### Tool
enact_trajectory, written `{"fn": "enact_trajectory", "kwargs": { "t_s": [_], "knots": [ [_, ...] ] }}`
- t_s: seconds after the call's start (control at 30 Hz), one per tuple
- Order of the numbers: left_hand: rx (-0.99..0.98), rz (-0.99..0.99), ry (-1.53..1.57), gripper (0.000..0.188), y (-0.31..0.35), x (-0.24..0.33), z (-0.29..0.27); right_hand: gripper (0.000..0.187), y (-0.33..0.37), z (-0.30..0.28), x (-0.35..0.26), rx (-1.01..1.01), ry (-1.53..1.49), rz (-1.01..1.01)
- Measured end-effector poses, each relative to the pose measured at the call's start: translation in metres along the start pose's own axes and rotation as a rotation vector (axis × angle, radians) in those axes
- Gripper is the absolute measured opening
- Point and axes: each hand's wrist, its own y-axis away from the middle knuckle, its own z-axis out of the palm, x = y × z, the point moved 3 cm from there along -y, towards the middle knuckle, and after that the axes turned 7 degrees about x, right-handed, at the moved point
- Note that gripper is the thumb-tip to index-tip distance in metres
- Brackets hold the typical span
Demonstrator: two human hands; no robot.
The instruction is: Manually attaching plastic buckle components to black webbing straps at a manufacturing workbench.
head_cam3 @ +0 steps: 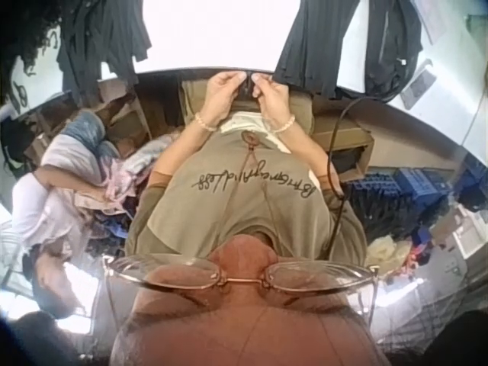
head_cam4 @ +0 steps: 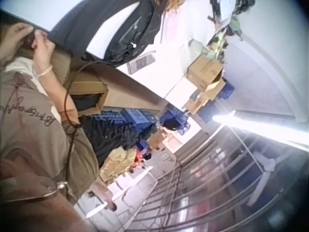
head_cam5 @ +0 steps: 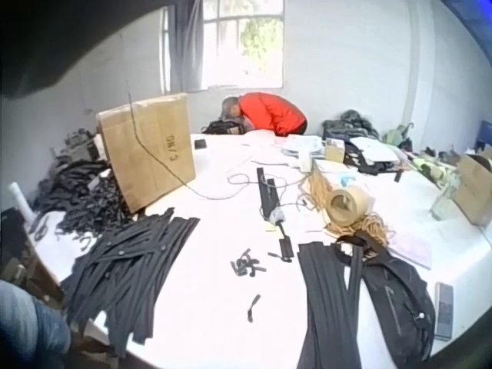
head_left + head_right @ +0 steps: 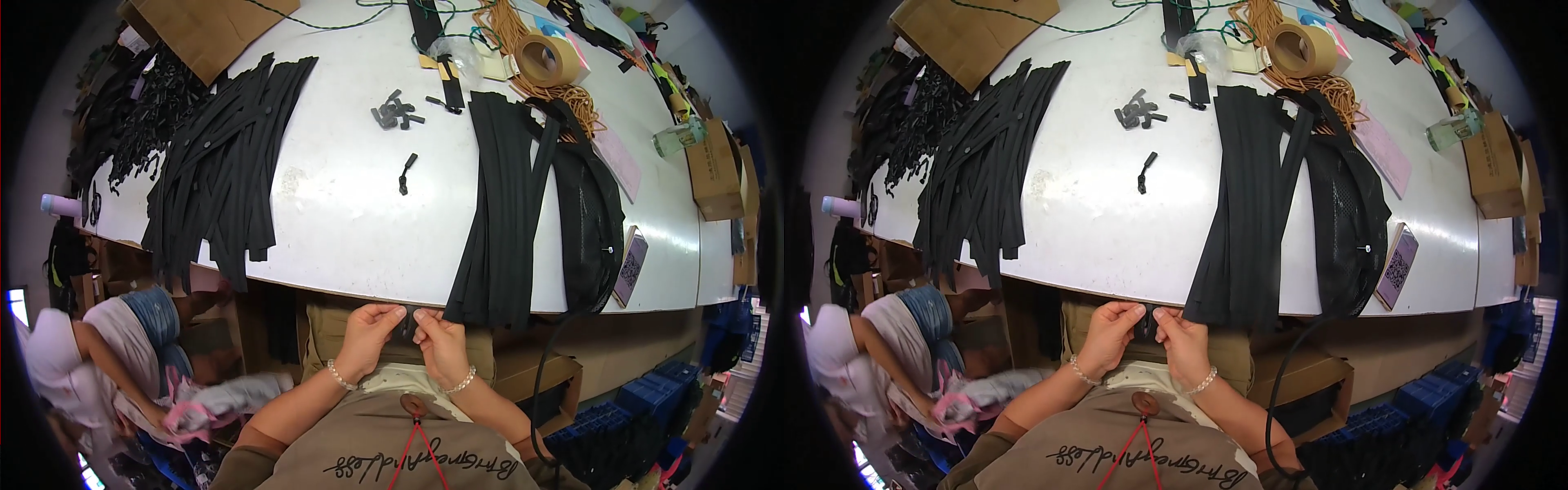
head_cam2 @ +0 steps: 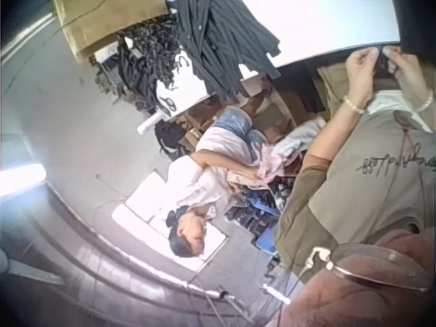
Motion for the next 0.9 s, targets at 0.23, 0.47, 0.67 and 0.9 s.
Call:
{"fn": "enact_trajectory", "kwargs": {
  "t_s": [0.23,0.47,0.67,0.9],
  "knots": [
    [0.011,0.008,0.057,0.010,-0.002,0.000,0.005,0.009,-0.002,0.007,-0.003,0.004,-0.090,0.004],
    [-0.122,-0.154,0.230,0.010,0.002,0.007,0.012,0.010,-0.001,0.009,-0.007,0.013,-0.129,0.011],
    [-0.225,-0.205,0.182,0.016,-0.003,0.000,0.000,0.011,-0.002,0.003,0.003,-0.023,-0.126,-0.016],
    [-0.248,-0.150,0.218,0.015,-0.003,0.005,0.008,0.010,-0.005,0.002,0.000,-0.065,-0.135,-0.004]
  ]
}}
